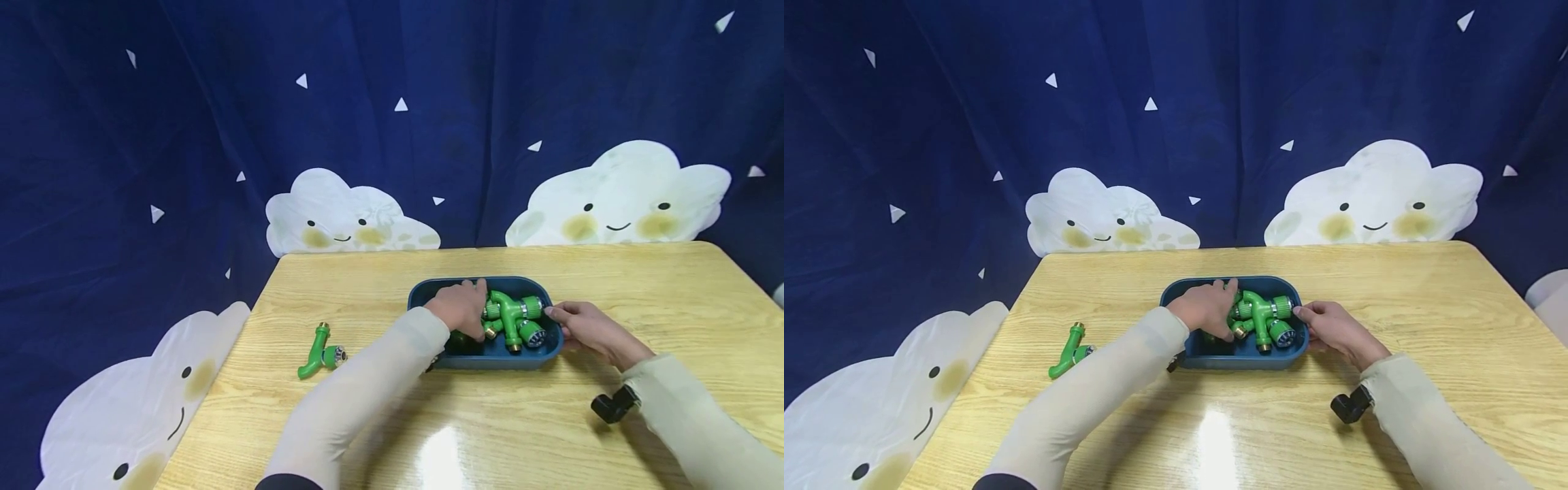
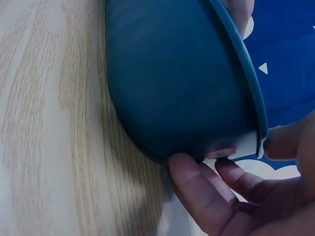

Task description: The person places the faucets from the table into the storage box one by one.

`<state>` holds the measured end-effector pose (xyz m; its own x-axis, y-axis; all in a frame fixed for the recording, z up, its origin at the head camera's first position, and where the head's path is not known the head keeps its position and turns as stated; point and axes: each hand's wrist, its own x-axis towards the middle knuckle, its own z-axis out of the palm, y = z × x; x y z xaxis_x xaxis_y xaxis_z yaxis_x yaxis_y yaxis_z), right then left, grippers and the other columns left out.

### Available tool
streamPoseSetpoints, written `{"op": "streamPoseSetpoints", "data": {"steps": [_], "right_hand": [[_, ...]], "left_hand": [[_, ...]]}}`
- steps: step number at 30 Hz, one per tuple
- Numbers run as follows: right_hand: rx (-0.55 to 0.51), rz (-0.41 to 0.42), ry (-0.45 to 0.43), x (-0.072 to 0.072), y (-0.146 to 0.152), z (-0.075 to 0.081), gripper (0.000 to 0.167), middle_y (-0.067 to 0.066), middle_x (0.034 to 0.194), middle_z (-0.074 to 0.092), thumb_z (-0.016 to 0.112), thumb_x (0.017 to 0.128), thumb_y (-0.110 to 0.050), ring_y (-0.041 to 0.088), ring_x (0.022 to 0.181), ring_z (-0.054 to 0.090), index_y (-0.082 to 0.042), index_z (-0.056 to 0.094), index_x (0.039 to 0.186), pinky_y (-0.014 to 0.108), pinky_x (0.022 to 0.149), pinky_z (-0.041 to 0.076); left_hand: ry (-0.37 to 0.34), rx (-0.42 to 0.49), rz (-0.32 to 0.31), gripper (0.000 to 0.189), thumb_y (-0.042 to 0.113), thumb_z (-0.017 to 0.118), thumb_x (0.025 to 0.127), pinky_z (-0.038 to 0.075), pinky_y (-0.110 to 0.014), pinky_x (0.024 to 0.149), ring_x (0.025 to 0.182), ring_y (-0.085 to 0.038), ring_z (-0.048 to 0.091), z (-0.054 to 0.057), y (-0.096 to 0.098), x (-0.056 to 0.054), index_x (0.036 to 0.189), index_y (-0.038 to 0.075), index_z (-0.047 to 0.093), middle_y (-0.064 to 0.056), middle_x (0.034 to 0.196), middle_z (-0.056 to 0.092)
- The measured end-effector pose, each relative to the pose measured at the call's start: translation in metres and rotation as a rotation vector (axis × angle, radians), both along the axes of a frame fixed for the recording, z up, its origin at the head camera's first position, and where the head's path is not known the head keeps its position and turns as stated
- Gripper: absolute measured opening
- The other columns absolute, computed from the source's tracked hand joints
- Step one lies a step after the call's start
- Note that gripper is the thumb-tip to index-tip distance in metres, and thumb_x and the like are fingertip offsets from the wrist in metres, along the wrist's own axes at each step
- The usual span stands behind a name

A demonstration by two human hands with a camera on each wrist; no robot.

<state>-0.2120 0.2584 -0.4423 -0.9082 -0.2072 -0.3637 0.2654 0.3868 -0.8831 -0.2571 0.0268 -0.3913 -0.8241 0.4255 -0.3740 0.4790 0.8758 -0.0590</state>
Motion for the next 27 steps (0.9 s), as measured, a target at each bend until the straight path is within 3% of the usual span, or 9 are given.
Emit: {"op": "streamPoseSetpoints", "data": {"steps": [9, 15, 22, 27], "right_hand": [[-0.011, 0.01, 0.015, 0.0001, -0.0011, 0.0005, 0.051, 0.003, 0.096, 0.064, 0.036, 0.108, -0.028, 0.006, 0.081, 0.067, 0.016, 0.039, 0.133, 0.03, 0.077, 0.06], [0.003, 0.004, 0.011, -0.0001, -0.0006, -0.0004, 0.052, 0.004, 0.097, 0.063, 0.036, 0.108, -0.029, 0.006, 0.081, 0.066, 0.016, 0.039, 0.134, 0.029, 0.075, 0.06], [0.003, 0.0, 0.007, -0.0007, 0.0016, -0.0013, 0.053, 0.003, 0.098, 0.063, 0.036, 0.108, -0.031, 0.007, 0.082, 0.066, 0.015, 0.039, 0.134, 0.029, 0.076, 0.059], [0.018, -0.002, 0.013, 0.0005, 0.0009, -0.0005, 0.053, 0.001, 0.093, 0.061, 0.037, 0.108, -0.031, 0.006, 0.079, 0.064, 0.015, 0.039, 0.135, 0.029, 0.074, 0.059]], "left_hand": [[0.032, 0.015, -0.013, 0.109, 0.057, 0.076, 0.08, 0.049, -0.031, 0.104, 0.14, -0.018, 0.047, -0.0049, -0.0006, -0.0023, 0.16, 0.019, 0.013, -0.004, 0.159, 0.037], [0.067, 0.006, 0.003, 0.107, 0.056, 0.078, 0.077, 0.052, -0.03, 0.097, 0.133, -0.016, 0.052, -0.0081, 0.0029, -0.0006, 0.158, 0.019, 0.019, -0.004, 0.152, 0.044], [0.026, -0.003, 0.026, 0.112, 0.056, 0.076, 0.08, 0.051, -0.029, 0.099, 0.137, -0.016, 0.049, -0.0027, 0.0013, 0.001, 0.161, 0.022, 0.007, -0.002, 0.159, 0.036], [0.032, -0.008, 0.01, 0.112, 0.057, 0.075, 0.08, 0.052, -0.031, 0.096, 0.134, -0.017, 0.053, -0.0003, -0.0051, 0.001, 0.161, 0.02, 0.006, -0.001, 0.159, 0.037]]}}
